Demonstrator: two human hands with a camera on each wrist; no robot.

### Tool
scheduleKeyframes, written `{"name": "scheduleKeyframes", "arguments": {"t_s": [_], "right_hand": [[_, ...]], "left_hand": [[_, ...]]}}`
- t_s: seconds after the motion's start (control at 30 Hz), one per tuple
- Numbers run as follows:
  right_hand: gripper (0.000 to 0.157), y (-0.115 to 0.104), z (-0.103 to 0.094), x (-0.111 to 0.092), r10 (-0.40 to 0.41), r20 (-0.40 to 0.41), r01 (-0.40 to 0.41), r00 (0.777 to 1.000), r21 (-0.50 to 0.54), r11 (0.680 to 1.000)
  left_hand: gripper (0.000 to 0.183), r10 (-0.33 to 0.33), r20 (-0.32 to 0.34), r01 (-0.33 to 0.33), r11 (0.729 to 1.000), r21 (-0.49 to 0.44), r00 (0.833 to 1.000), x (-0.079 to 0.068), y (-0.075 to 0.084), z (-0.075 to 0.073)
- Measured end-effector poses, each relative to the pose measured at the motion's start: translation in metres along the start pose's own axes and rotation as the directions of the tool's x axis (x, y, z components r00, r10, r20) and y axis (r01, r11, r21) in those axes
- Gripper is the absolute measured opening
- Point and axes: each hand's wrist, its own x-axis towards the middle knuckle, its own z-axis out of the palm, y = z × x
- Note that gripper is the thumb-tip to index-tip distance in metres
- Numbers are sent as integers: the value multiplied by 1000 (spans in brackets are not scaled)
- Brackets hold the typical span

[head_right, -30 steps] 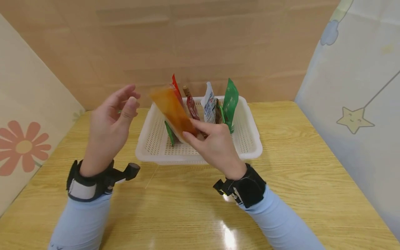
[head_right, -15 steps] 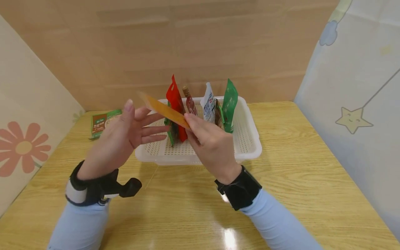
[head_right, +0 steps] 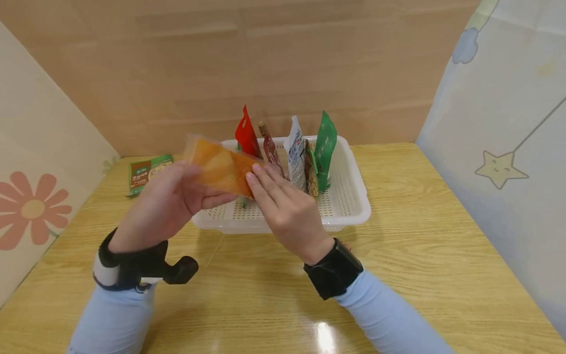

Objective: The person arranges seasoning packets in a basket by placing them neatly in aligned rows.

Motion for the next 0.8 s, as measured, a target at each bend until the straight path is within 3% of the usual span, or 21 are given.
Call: {"name": "scheduleKeyframes", "arguments": {"t_s": [0.27,0.47,0.63,0.73,0.8], "right_hand": [[42,-3,2,-1,-20,63,17,998,46,999],[48,5,-6,6,14,127,-33,992,142,989],[33,29,-17,11,167,109,-186,980,197,963],[28,47,-28,14,288,85,-299,954,195,934],[28,60,-36,15,380,88,-390,921,188,902]], "left_hand": [[48,-19,-99,28,995,93,995,0,0,-6],[47,-2,-169,30,986,161,986,-3,6,-10],[41,40,-245,4,984,177,969,-7,13,-16],[36,67,-269,-22,985,169,961,-10,16,-20],[34,85,-275,-41,986,162,958,-11,19,-23]]}}
